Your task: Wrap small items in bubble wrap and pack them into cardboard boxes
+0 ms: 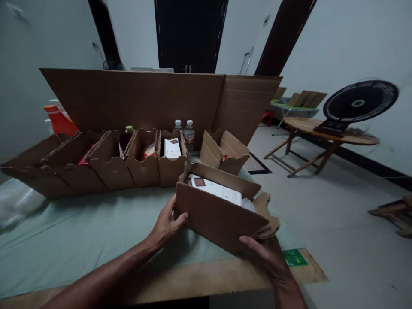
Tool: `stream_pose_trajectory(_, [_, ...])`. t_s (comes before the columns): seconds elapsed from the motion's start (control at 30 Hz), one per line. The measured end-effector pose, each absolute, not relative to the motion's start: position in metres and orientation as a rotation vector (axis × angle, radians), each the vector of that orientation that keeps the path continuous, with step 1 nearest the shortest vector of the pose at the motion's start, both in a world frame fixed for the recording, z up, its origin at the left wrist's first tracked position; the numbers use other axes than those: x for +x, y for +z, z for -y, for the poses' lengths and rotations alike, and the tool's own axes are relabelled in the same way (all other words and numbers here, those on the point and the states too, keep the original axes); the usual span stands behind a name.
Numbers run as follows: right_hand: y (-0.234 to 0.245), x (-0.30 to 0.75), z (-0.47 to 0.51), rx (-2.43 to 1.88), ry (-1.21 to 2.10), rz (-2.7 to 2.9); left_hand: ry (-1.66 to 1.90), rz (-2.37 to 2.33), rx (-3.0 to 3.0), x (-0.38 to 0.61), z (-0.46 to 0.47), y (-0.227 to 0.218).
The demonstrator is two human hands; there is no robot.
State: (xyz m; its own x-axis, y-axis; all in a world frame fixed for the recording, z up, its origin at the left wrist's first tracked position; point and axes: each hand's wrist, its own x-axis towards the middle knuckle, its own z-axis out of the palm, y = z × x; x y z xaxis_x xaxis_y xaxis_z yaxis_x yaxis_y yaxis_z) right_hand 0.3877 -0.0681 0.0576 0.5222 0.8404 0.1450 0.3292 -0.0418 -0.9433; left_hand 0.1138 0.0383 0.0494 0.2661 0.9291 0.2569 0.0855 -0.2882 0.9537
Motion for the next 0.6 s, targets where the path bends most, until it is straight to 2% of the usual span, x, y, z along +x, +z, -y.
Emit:
stream_pose_trajectory(0.13, [0.052,0.384,0.064,-1.609,0.441,1.026,1.325,-1.174,1.646,0.141,-0.040,0.027])
stream_pose_trajectory(0.23, [0.046,0.377,0.063,-1.615,0.416,0.996,1.346,-1.167,1.709,0.149,-0.026,0.018])
stream_pose_trajectory(0.37, [0.044,0.368,0.060,-1.687,0.316,0.940,1.207,-1.085,1.806,0.148,-0.021,0.018])
stream_pose_trajectory(0.6, [0.068,0.319,0.043,-1.695,0.123,0.981,0.915,-0.835,1.851,0.143,-0.042,0.012])
